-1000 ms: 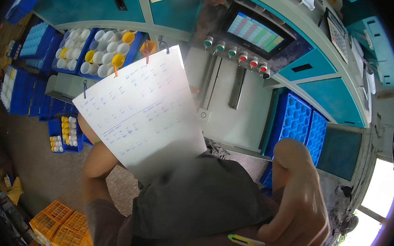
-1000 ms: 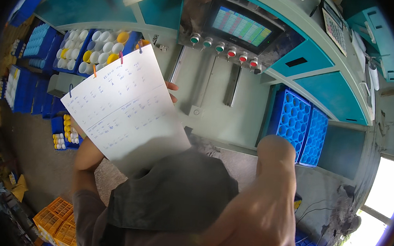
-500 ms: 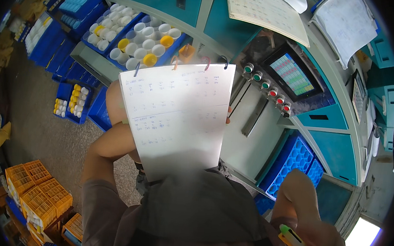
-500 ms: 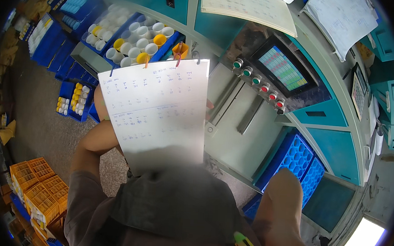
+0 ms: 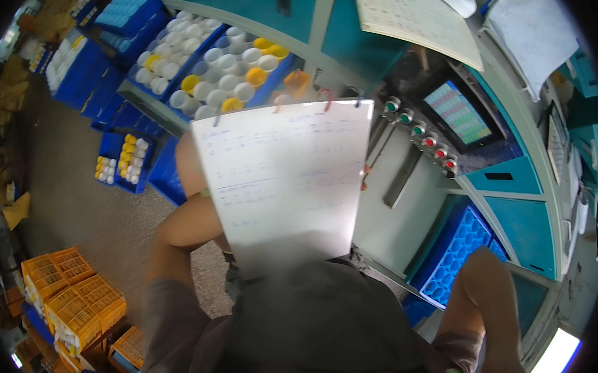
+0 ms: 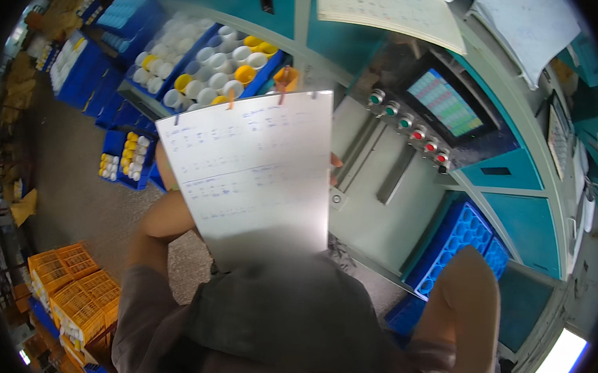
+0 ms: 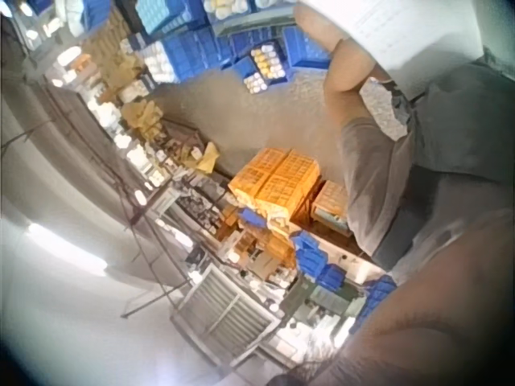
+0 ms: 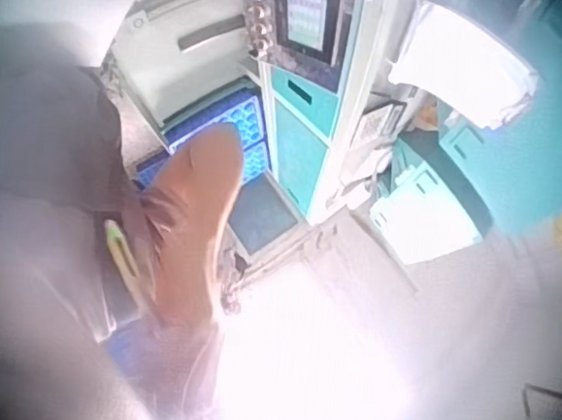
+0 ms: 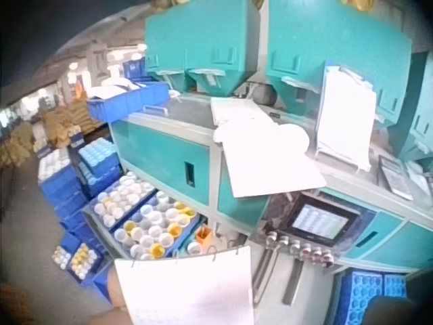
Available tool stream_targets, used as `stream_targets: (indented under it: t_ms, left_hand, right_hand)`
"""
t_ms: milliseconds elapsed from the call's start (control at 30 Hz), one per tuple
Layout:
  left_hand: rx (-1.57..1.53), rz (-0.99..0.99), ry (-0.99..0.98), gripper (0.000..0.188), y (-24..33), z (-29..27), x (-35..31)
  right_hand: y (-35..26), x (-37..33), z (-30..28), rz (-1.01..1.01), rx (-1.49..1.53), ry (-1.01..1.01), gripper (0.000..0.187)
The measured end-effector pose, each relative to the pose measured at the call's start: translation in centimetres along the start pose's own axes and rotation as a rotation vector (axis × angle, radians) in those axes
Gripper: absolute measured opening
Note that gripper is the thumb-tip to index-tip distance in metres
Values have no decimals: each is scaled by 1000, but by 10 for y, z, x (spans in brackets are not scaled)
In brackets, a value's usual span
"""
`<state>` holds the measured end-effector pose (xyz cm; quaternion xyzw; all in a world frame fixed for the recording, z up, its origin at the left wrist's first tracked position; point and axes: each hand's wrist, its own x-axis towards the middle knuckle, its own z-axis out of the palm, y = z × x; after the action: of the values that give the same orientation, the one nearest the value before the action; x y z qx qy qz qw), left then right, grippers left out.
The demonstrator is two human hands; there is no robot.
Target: The person picks up white shoe insoles one at a time, places them on a digital scale, and records the weight on a clipboard. After weighing several insoles, the person walks to a machine control panel and enters data using a stylus.
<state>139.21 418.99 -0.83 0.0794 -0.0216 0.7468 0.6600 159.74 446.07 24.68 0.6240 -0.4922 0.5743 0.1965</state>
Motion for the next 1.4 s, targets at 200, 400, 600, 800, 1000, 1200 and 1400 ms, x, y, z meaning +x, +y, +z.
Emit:
stream_targets:
  t_ms: [200, 400, 600, 800, 1000, 1200, 1400]
  left_hand:
    - [-20, -40, 10, 94, -2, -7, 10]
    - [-33, -101, 93, 94, 0, -4, 22]
    - [-39, -144, 234, 95, 5, 4, 36]
    - [-30, -143, 297, 96, 11, 4, 41]
    - [-42, -140, 197, 98, 16, -1, 45]
    - [-74, -123, 120, 100, 22, -8, 45]
    - [-99, -98, 59, 102, 23, -14, 41]
  right_hand:
    - [51, -61, 8, 66, -202, 94, 16]
    - [64, -125, -16, 845, -1106, -78, 33]
    - [83, -206, -26, 1033, -1417, 413, 35]
    - [105, -245, -55, 940, -1555, 490, 29]
    - [133, -258, -65, 919, -1784, 426, 38]
    - [134, -251, -84, 863, -1927, 350, 40]
    - [137, -244, -97, 833, -1947, 328, 39]
